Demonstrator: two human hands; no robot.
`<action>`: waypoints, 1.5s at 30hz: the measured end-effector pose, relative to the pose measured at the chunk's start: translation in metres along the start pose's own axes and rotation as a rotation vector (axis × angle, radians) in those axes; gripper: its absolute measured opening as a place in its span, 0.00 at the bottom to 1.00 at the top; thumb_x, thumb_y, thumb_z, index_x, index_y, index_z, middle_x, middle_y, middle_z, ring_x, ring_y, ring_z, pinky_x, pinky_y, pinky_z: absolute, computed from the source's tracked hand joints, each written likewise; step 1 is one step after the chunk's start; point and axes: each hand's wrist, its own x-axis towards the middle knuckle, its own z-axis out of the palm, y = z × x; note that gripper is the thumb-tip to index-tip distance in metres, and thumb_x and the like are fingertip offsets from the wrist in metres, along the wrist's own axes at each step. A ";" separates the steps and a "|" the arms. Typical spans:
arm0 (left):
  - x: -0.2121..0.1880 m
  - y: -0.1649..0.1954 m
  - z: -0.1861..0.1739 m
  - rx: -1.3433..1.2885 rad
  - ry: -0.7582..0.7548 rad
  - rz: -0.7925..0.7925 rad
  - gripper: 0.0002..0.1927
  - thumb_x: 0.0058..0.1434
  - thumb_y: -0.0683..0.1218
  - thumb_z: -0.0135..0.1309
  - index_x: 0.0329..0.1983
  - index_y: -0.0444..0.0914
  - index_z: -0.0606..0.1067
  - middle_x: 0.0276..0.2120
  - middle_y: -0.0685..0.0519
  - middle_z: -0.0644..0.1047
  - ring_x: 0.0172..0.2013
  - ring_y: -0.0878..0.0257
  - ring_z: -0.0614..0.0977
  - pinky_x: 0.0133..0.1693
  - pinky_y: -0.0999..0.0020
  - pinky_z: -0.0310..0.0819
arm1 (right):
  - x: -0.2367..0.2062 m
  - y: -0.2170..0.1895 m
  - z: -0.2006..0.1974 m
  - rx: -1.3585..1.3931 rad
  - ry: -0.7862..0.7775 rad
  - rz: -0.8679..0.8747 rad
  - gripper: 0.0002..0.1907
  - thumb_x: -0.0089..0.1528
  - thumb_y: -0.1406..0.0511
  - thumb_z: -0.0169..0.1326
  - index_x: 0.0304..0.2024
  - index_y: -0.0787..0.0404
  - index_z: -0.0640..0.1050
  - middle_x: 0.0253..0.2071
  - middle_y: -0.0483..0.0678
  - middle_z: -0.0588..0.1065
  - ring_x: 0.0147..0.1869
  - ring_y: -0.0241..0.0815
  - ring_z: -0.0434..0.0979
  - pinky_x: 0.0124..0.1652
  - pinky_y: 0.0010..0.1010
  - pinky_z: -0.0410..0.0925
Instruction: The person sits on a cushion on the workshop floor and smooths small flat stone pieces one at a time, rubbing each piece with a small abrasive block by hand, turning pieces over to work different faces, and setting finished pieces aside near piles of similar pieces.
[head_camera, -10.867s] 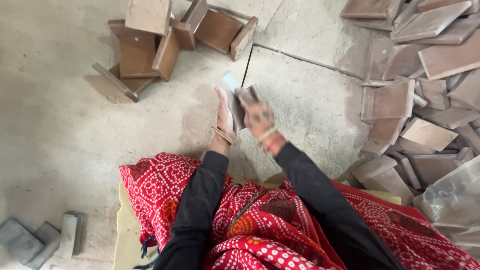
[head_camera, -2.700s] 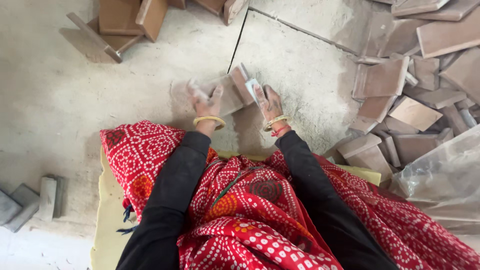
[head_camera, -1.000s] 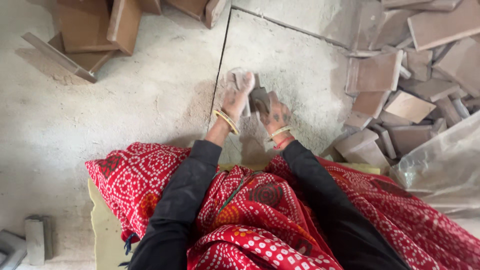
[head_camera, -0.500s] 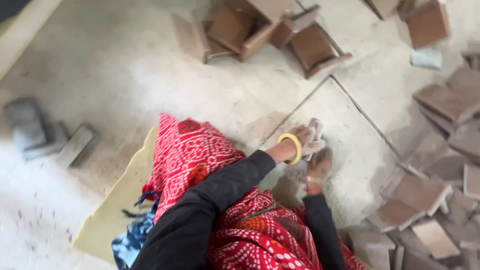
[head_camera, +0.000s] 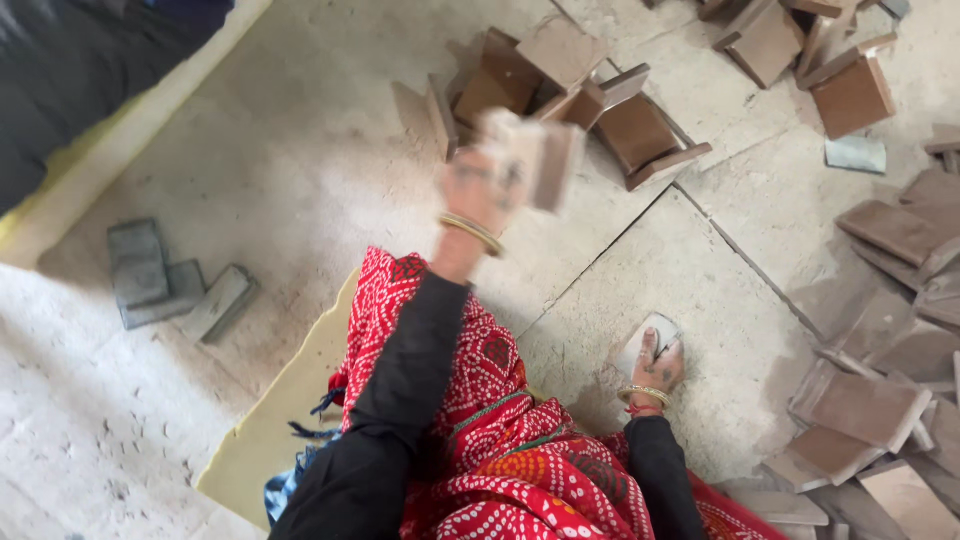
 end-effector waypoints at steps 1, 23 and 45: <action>0.027 -0.022 -0.014 -0.028 0.022 -0.152 0.30 0.47 0.58 0.68 0.46 0.37 0.73 0.45 0.47 0.76 0.49 0.54 0.75 0.54 0.52 0.67 | -0.002 -0.001 0.001 0.000 -0.006 0.027 0.28 0.71 0.47 0.55 0.36 0.67 0.73 0.30 0.60 0.73 0.33 0.59 0.73 0.37 0.47 0.67; 0.093 -0.128 -0.060 0.394 -0.389 -0.359 0.31 0.66 0.62 0.50 0.70 0.48 0.66 0.76 0.39 0.53 0.77 0.39 0.48 0.74 0.42 0.36 | -0.012 0.004 0.015 -0.128 -0.050 0.149 0.30 0.70 0.45 0.53 0.37 0.67 0.74 0.32 0.63 0.75 0.35 0.68 0.76 0.38 0.55 0.67; 0.068 -0.090 -0.043 0.286 -0.314 -0.297 0.41 0.61 0.56 0.46 0.76 0.36 0.59 0.63 0.40 0.70 0.60 0.39 0.67 0.64 0.44 0.54 | -0.009 -0.003 0.016 -0.070 -0.063 0.140 0.27 0.71 0.48 0.54 0.36 0.66 0.73 0.30 0.57 0.72 0.34 0.57 0.70 0.36 0.47 0.64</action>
